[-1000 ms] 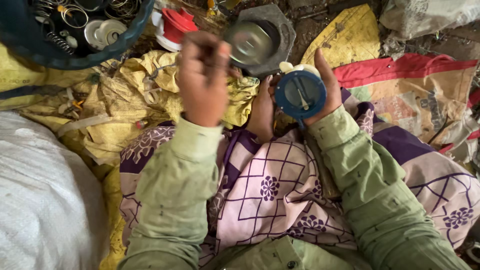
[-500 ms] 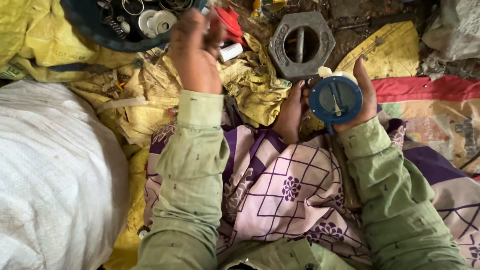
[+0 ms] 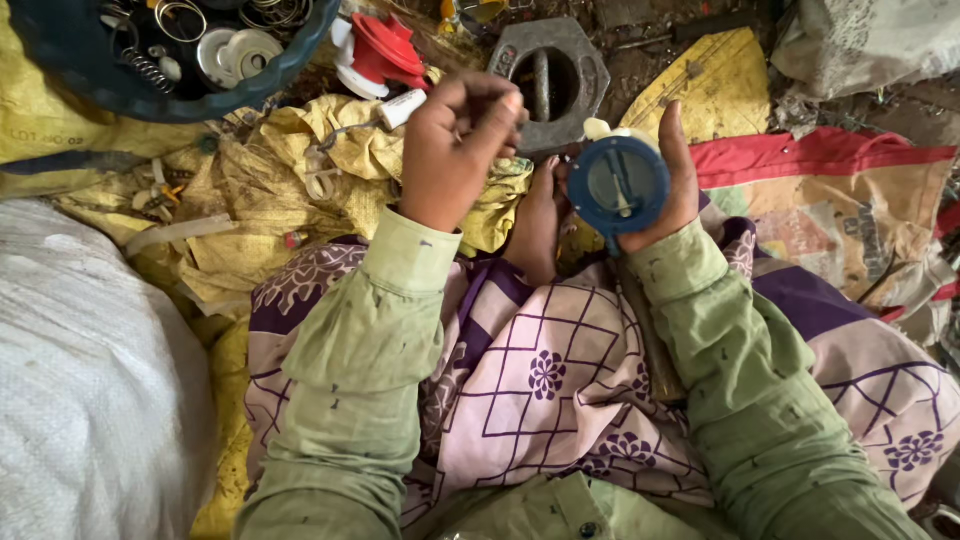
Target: The person sits on the floor and uses a hammer to tap a small blue and white mechanical part into a metal jig. They repeatedly adjust the part and strike it to secure it in place.
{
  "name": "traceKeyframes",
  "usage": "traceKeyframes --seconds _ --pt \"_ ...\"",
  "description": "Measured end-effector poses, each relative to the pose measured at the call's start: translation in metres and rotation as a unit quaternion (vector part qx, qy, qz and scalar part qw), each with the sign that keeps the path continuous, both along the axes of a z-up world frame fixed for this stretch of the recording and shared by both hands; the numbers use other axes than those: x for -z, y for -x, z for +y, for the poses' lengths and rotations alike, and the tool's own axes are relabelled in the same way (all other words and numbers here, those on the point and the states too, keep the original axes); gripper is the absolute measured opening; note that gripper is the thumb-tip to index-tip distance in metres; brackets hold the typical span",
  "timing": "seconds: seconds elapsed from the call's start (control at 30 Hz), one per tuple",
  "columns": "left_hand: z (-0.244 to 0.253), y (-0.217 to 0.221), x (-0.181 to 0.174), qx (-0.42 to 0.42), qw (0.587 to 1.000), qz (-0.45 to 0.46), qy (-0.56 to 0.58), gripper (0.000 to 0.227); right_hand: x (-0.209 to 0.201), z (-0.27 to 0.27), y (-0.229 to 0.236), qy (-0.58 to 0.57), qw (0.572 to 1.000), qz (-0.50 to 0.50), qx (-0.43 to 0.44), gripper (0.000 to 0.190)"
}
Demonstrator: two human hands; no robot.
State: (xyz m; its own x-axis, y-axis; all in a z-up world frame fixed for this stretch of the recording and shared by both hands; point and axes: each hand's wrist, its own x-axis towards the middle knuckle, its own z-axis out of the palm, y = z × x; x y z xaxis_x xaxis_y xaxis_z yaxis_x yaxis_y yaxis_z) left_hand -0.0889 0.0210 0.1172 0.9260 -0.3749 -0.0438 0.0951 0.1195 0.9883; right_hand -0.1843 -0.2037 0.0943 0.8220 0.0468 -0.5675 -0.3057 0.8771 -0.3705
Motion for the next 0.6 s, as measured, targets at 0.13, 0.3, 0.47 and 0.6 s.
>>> traceKeyframes --seconds 0.13,0.3,0.47,0.6 --pt "-0.007 0.011 0.001 0.086 0.980 -0.109 -0.142 0.066 -0.008 0.011 -0.001 0.127 0.991 -0.035 0.014 0.080" --pt "-0.020 0.022 0.010 0.118 0.934 -0.273 -0.197 0.100 -0.006 0.018 0.000 0.170 0.981 -0.090 0.008 0.079" --pt "-0.013 0.014 0.020 0.121 0.951 -0.155 -0.240 0.079 -0.007 0.015 0.001 0.206 0.969 -0.138 0.001 0.076" --pt "-0.006 0.010 0.024 0.101 0.949 -0.177 -0.239 0.078 -0.010 0.015 0.003 0.193 0.968 -0.161 -0.004 0.065"
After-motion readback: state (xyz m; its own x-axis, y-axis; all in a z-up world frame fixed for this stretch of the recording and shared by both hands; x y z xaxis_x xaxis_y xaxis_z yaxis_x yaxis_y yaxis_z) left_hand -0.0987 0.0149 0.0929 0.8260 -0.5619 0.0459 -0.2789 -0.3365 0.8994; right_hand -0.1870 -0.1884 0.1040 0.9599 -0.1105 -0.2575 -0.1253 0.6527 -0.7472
